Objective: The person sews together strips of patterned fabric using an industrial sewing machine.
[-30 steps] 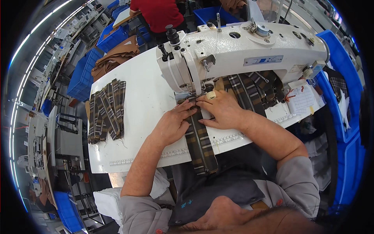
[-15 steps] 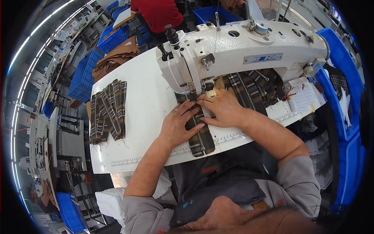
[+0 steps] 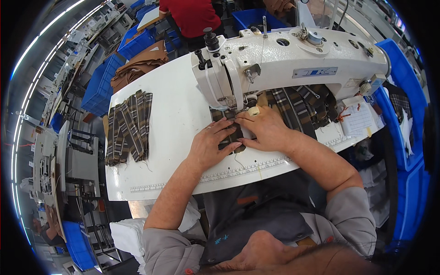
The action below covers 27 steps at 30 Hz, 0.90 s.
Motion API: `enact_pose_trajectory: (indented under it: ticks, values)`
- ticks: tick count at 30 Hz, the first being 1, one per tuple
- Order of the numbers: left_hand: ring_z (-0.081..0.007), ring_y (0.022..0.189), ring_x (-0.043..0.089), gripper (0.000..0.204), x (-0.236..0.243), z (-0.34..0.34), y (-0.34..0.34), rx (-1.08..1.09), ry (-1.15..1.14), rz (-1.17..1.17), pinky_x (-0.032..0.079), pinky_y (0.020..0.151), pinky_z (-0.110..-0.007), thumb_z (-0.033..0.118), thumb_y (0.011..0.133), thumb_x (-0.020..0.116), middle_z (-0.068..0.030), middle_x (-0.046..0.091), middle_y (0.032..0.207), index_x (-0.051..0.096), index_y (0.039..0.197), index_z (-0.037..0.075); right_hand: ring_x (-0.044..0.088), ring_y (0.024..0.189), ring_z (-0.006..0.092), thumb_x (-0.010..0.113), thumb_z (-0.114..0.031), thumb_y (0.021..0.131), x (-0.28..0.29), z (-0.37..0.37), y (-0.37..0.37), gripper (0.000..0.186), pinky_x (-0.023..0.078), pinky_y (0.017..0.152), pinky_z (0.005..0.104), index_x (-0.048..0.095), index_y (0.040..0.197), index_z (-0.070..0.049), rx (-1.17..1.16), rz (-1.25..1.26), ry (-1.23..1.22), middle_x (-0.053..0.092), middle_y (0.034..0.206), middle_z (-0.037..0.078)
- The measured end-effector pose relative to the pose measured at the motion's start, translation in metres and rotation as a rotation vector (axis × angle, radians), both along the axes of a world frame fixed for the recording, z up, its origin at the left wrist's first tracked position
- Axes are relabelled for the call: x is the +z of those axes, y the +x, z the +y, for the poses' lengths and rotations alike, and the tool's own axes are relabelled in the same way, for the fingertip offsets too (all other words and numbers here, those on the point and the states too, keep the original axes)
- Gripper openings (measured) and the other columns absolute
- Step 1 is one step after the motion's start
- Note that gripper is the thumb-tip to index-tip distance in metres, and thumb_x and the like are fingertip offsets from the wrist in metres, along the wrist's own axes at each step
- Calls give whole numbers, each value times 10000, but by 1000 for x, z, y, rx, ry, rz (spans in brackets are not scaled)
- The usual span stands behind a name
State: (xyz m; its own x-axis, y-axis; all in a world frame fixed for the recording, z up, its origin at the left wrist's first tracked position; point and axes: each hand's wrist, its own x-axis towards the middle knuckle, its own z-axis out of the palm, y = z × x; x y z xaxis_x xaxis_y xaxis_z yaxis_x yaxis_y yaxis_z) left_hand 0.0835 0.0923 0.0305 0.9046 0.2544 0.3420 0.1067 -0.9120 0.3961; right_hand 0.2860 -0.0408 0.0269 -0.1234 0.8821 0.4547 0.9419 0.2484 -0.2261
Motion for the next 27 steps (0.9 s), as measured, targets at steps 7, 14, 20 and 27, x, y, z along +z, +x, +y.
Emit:
enact_pose_trajectory:
  ticks: [7, 14, 20, 27]
  values:
    - [-292, 1309, 641, 368, -2, 12, 5, 16, -59, 70, 564, 1033, -399, 294, 875, 829, -145, 706, 1327, 788, 1152, 54, 614, 1102, 314, 740, -407, 860, -1, -1, -1, 502, 501, 958, 448, 734, 1186, -26, -32, -26, -25, 713, 1129, 99]
    - [-312, 1147, 709, 313, -5, 35, 19, 35, -112, 27, 584, 960, -398, 240, 907, 794, -149, 744, 1229, 782, 1151, 45, 619, 1096, 301, 740, -367, 877, 1, -1, -3, 450, 512, 937, 438, 741, 1169, -25, -20, -22, -2, 710, 1141, 86]
    - [-337, 941, 722, 218, 0, 47, 32, 111, -42, 88, 587, 863, -414, 209, 926, 752, -129, 764, 1040, 786, 1083, 62, 622, 1080, 288, 737, -361, 891, -1, 0, -4, 419, 511, 924, 436, 745, 1141, -26, -21, -28, 34, 702, 1159, 79]
    - [-410, 1008, 695, 191, 2, 62, 32, 86, -55, 64, 553, 910, -468, 148, 928, 729, -215, 750, 1023, 769, 1069, 26, 623, 1084, 288, 742, -343, 888, 0, 0, -4, 374, 515, 910, 434, 747, 1093, -30, -39, -34, 21, 706, 1119, 78]
